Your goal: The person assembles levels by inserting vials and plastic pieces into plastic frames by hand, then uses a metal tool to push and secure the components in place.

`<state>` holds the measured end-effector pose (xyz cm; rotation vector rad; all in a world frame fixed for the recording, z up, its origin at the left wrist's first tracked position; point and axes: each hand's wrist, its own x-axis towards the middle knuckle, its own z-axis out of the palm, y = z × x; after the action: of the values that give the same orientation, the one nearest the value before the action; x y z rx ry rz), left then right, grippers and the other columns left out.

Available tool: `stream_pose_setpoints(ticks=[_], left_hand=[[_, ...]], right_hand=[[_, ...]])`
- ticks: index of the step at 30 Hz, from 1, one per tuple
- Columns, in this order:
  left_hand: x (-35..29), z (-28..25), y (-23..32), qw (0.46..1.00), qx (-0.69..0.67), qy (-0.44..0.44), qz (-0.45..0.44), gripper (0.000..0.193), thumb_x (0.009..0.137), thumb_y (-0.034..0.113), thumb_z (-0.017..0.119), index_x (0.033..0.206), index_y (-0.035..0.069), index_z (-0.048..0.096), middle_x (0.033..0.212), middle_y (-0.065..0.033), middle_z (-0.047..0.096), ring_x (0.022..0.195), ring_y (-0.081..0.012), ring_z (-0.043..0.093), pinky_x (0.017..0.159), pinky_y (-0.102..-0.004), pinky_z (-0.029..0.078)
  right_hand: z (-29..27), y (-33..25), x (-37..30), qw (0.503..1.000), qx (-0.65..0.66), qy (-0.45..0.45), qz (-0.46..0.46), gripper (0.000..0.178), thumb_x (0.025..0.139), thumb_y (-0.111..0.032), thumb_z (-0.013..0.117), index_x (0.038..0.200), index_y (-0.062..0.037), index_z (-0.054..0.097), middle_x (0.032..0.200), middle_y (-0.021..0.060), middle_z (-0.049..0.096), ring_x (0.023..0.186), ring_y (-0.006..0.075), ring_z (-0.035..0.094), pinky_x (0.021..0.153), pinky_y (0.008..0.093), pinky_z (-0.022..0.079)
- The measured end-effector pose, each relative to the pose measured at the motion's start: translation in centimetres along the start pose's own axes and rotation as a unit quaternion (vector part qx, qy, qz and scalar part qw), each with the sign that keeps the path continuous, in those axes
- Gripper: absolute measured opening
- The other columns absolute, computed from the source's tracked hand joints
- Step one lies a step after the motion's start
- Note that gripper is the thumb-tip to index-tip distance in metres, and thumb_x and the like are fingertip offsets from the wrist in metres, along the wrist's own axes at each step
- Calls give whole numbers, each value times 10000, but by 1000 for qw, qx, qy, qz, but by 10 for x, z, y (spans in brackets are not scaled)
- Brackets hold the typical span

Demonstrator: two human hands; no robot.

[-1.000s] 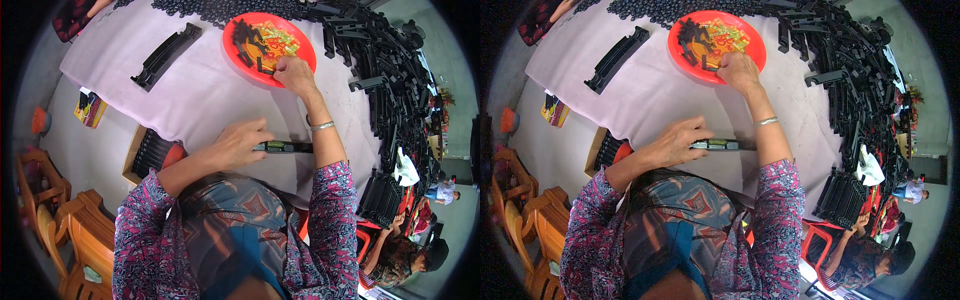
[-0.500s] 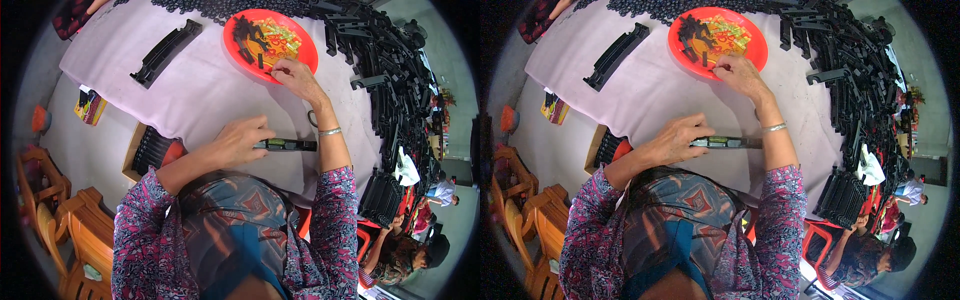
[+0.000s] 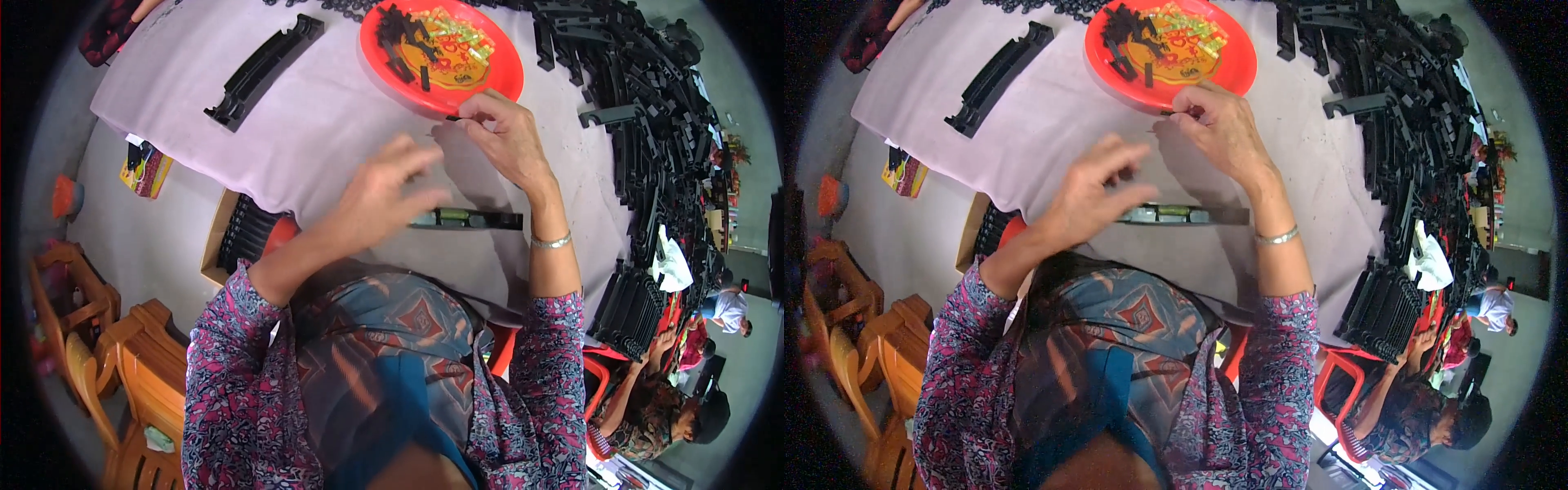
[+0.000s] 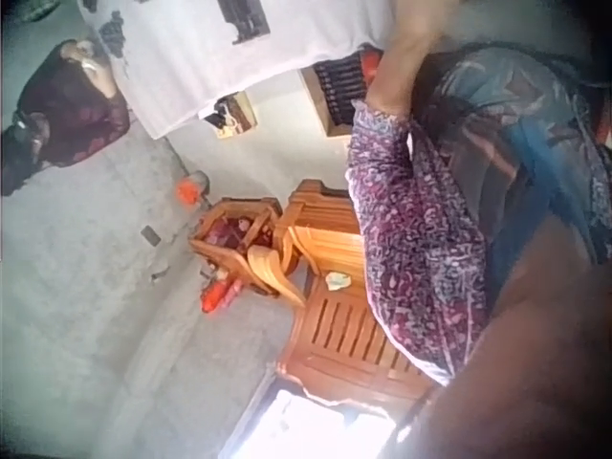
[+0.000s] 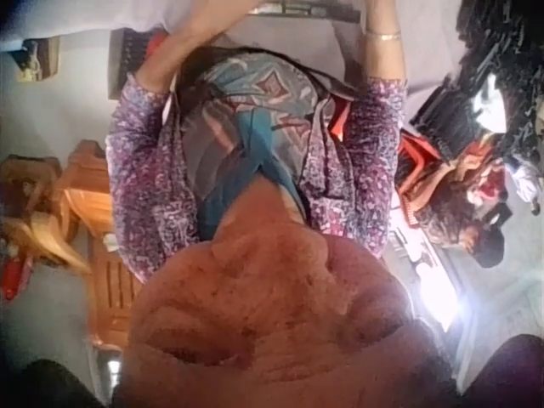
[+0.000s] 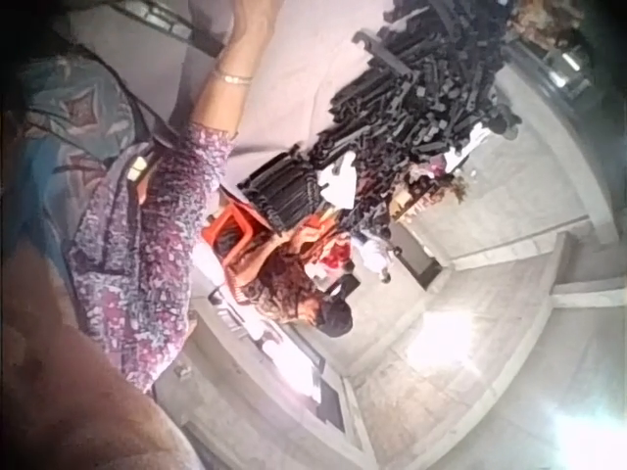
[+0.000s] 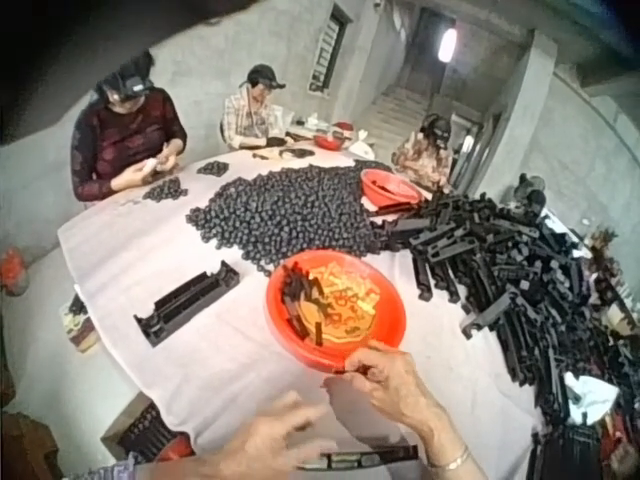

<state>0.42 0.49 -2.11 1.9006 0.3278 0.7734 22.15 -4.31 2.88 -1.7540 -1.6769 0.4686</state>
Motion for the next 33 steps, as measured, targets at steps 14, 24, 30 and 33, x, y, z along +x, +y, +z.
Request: stream_pose_setpoints(ticks=[14,24,30,33], left_hand=[[0,-2,6,980,-155,3,-122,313,904,17,681,1211,-6,626,960,-38,660,863,-75,603,764,-227,508],[0,4,22,962,-235,32,-134,243,900,28,685,1138,-15,661,911,-24,671,823,-48,589,713,-203,494],[-2,7,24,963,-220,-18,-153,288,883,1,696,1166,-20,650,935,-21,634,865,-86,597,763,-224,509],[2,0,25,998,-39,-42,6,344,815,10,745,1145,-12,648,942,-51,638,876,-136,623,765,-264,518]], right_hand=[[25,-35,-65,976,201,-9,79,103,887,-69,669,923,25,647,728,37,629,698,67,538,629,260,479],[21,-49,-92,930,287,92,212,113,886,-103,712,917,1,683,739,-11,646,641,37,554,568,199,451],[25,-49,-102,898,336,143,246,105,912,-123,689,902,-18,695,731,-15,637,584,15,497,511,172,382],[19,-54,-109,900,308,155,266,108,913,-121,687,895,-15,694,717,-18,631,551,17,484,484,173,359]])
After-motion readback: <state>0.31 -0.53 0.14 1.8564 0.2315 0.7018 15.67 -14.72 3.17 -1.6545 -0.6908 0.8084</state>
